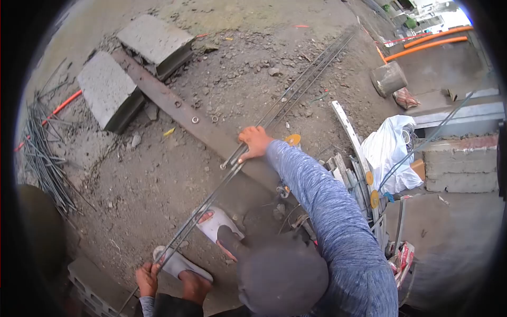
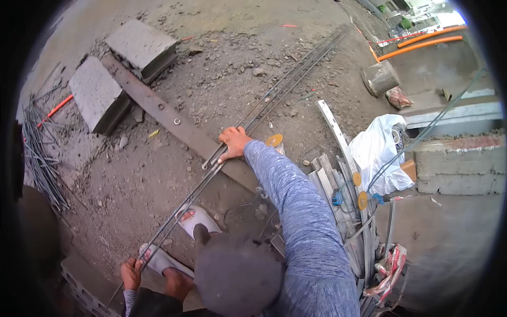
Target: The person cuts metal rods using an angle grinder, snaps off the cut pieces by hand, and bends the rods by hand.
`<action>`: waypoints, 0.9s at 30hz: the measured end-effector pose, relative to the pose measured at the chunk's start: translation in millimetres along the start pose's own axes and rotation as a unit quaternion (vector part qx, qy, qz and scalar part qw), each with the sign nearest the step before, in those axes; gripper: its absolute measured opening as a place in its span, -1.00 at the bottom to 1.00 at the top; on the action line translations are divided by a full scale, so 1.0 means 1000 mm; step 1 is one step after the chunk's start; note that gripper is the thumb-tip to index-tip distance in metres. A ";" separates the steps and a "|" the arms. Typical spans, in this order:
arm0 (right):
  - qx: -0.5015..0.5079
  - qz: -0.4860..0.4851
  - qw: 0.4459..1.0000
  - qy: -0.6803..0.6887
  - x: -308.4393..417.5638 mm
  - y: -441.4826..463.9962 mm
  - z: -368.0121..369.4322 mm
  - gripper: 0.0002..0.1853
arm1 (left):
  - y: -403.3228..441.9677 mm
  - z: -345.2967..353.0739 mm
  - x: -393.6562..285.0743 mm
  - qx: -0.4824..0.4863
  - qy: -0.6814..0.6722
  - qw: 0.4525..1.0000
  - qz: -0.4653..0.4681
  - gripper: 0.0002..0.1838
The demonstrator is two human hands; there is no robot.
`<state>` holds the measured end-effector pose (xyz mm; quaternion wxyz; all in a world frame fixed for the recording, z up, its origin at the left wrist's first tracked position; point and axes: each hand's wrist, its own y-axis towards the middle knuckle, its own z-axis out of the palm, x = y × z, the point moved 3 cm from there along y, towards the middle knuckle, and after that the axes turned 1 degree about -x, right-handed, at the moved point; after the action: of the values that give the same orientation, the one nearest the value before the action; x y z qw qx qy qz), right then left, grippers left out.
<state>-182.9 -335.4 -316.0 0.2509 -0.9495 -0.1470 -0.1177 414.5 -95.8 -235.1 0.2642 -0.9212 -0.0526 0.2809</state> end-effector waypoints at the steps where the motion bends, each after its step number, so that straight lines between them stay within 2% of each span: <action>1: -0.003 -0.003 1.000 -0.003 0.000 -0.001 0.000 -0.08 | -0.003 -0.004 -0.011 -0.005 0.008 1.000 0.002 -0.60; 3: -0.035 -0.030 0.999 -0.008 -0.004 -0.002 0.005 -0.07 | 0.003 0.002 -0.018 -0.019 0.027 0.999 0.011 -0.60; 5: -0.014 -0.018 1.000 -0.004 0.000 -0.006 -0.002 -0.06 | 0.002 0.008 -0.002 -0.034 0.063 0.997 0.012 -0.61; 9: -0.024 -0.021 0.999 0.021 -0.008 -0.007 0.002 -0.05 | -0.001 -0.023 -0.015 0.000 0.067 0.997 0.027 -0.60; 11: -0.040 -0.035 0.998 0.029 -0.010 -0.001 0.010 -0.04 | 0.000 -0.077 -0.058 0.002 0.028 1.000 -0.010 -0.59; 13: -0.026 -0.035 0.999 0.022 -0.009 0.000 0.010 -0.06 | -0.001 -0.135 -0.161 -0.086 0.147 0.983 0.064 -0.63; 15: -0.012 -0.029 0.999 0.019 -0.008 -0.002 0.005 -0.07 | 0.009 -0.171 -0.227 -0.066 0.210 0.972 0.077 -0.76; 17: 0.004 -0.022 1.000 0.012 -0.006 0.000 0.003 -0.07 | 0.010 -0.188 -0.287 -0.140 0.322 0.922 0.163 -0.77; 20: 0.006 -0.020 1.000 0.003 -0.006 0.001 0.003 -0.06 | 0.002 -0.188 -0.319 -0.150 0.308 0.925 0.162 -0.76; 23: -0.012 -0.033 0.999 0.001 -0.012 0.006 0.010 -0.06 | 0.010 -0.168 -0.232 -0.035 0.240 0.967 0.074 -0.77; 25: -0.030 -0.032 0.998 -0.046 -0.006 0.004 0.002 -0.14 | 0.010 -0.117 -0.144 -0.041 0.118 0.992 0.033 -0.73; 26: -0.040 -0.058 0.995 -0.068 -0.003 0.004 -0.005 -0.18 | 0.008 -0.081 -0.095 0.038 0.100 0.991 -0.077 -0.65; 27: -0.021 -0.055 0.996 -0.060 -0.004 0.007 -0.008 -0.22 | 0.004 -0.038 -0.052 0.064 0.054 0.996 -0.030 -0.60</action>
<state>-185.7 -346.2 -313.4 0.2149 -0.9504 -0.2113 -0.0770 391.8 -129.6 -184.9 0.3337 -0.9142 -0.0478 0.2249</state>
